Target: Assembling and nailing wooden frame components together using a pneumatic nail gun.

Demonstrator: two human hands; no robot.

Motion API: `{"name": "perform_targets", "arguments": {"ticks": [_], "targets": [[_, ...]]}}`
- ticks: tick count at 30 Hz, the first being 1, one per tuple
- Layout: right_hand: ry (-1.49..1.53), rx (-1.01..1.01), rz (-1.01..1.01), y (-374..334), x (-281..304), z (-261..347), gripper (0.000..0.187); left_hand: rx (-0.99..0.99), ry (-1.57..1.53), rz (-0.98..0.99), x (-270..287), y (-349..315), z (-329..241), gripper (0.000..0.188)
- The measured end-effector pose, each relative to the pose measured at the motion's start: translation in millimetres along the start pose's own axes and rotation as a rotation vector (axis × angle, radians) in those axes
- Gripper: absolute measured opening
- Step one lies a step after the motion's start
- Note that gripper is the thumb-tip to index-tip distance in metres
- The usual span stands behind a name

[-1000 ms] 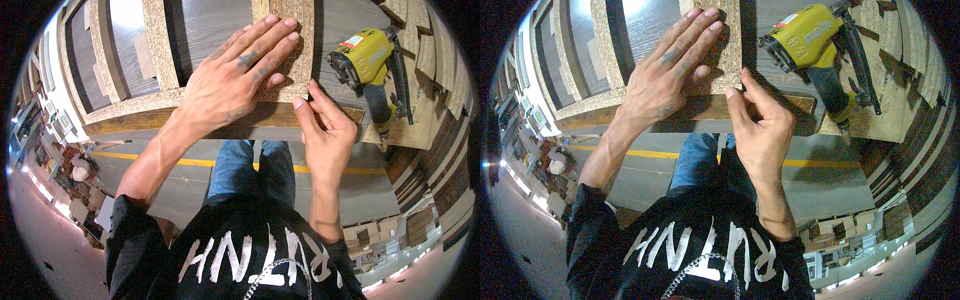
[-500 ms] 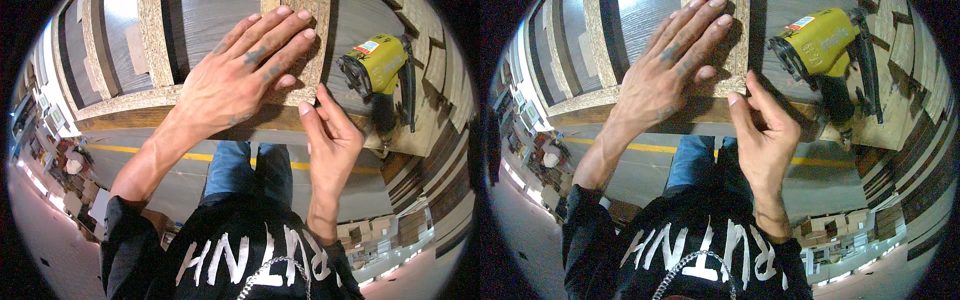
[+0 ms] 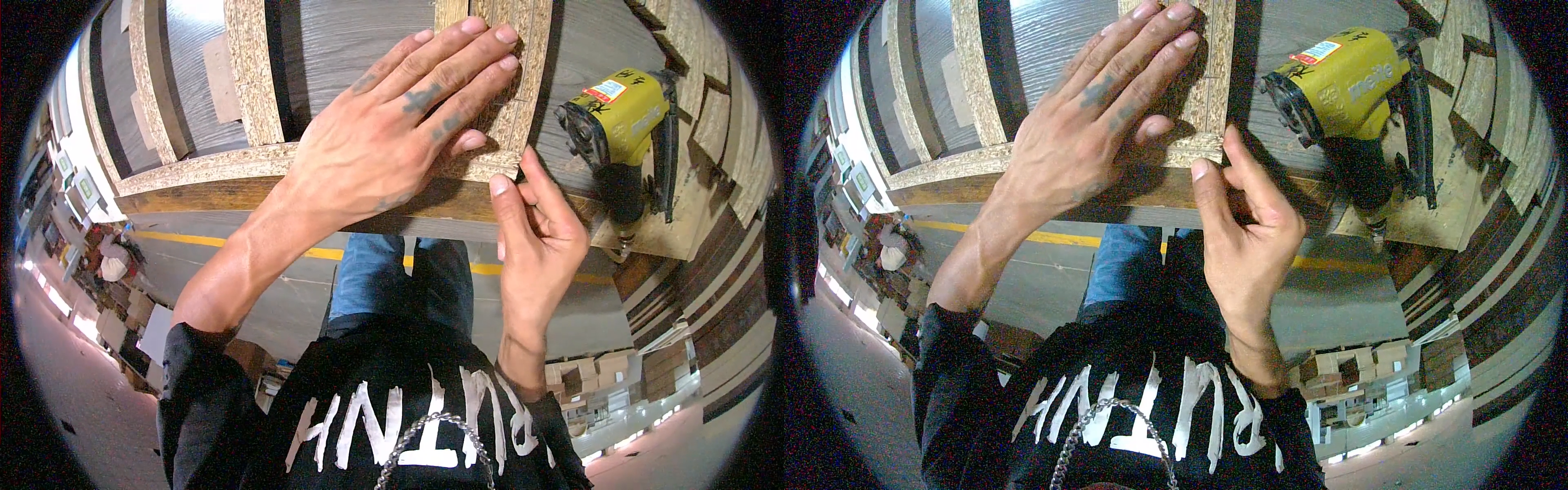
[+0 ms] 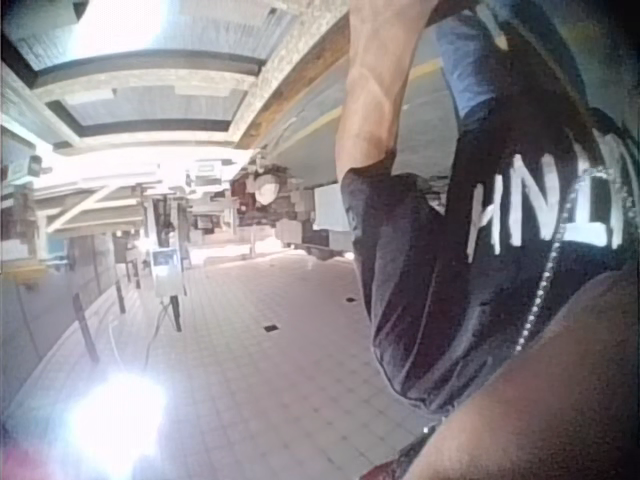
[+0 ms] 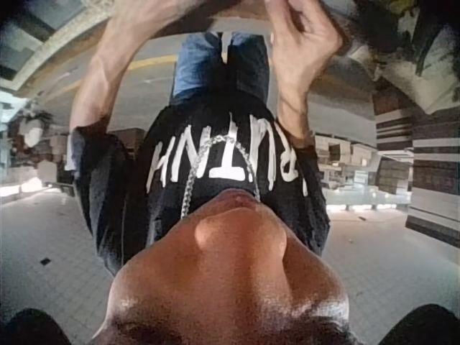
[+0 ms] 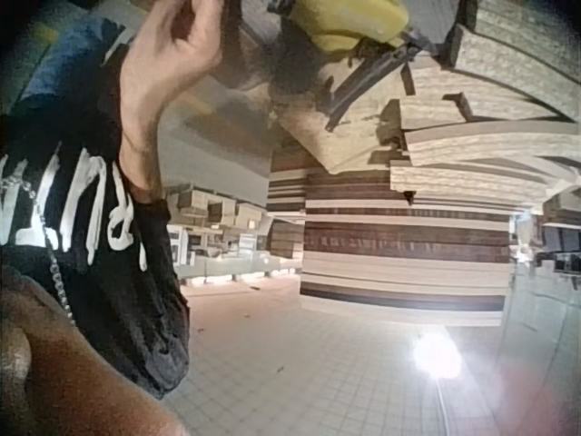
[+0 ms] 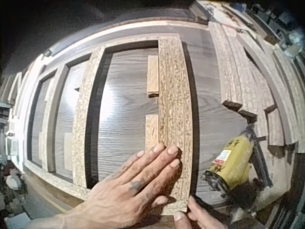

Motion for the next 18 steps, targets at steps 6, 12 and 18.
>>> {"name": "perform_targets", "arguments": {"ticks": [6,12,18], "targets": [[0.042,-0.029,-0.049,-2,0,-4,0.038,0.131,-0.216,0.358,24,20,-6,0.061],[0.078,-0.055,-0.028,-6,-4,-4,0.04,0.149,-0.265,0.373,27,21,-3,0.065],[0.112,-0.06,0.042,-5,-1,-4,0.042,0.156,-0.322,0.37,29,22,-2,0.066]]}}
Point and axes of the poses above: each hand's wrist, its own y-axis towards the middle knuckle, its own x-axis out of the back of the hand, z = x × y, the point moved 6 cm from there along y, towards the middle knuckle, and after that the axes turned 5 degrees about -z, right-handed, at the moved point
